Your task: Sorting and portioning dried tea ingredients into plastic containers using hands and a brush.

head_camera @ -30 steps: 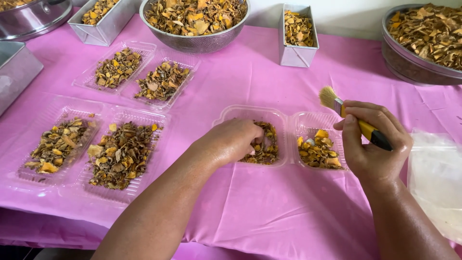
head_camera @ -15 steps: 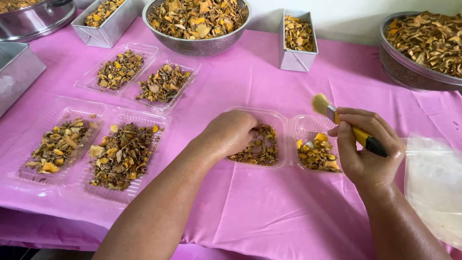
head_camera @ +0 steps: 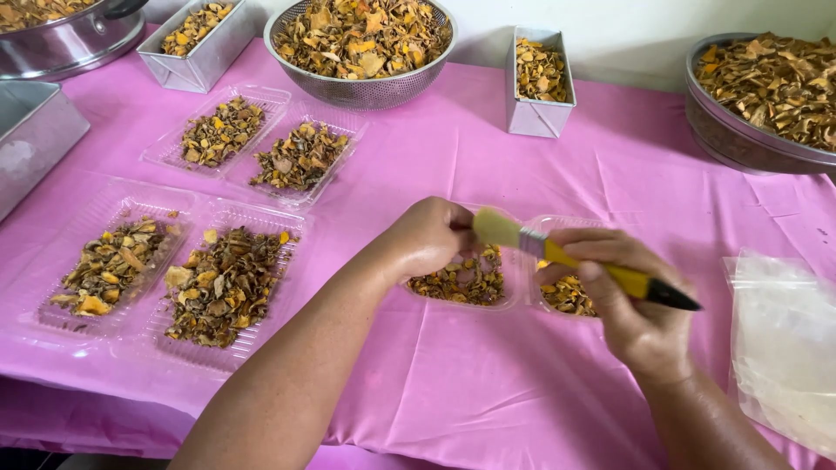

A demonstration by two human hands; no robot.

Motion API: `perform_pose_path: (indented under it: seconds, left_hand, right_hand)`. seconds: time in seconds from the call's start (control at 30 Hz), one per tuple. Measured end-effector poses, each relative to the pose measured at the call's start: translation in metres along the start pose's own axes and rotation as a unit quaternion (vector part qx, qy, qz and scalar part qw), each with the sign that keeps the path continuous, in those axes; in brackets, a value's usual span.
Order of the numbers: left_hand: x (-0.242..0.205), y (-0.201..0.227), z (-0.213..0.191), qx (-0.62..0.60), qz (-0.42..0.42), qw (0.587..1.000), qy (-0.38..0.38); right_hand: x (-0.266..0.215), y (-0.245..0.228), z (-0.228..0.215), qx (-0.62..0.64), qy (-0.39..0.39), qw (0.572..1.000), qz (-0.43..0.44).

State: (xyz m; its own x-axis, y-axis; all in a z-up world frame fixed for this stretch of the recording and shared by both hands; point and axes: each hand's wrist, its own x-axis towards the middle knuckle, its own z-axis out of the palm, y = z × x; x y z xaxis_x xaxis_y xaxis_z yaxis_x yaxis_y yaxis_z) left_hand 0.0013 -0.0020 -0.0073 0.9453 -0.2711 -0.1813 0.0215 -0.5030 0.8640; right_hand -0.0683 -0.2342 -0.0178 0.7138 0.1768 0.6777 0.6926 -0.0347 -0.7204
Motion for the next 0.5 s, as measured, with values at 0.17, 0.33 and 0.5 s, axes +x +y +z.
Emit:
perform_pose_path:
  seconds: [0.17,0.33,0.5]
  left_hand:
    - [0.007,-0.006,0.007,-0.118,-0.008,0.993,-0.005]
    - [-0.008,0.01,0.003,-0.093,-0.01,0.995,0.023]
    - [-0.002,0.006,0.004,-0.164,-0.018,0.985,0.049]
  right_hand:
    - [0.006,0.0,-0.002,-0.198,-0.005,0.976,-0.095]
    - [0.002,-0.013,0.003,-0.05,-0.033,0.998,0.001]
    - [0.007,-0.007,0.0,-0.13,0.016,0.991,0.003]
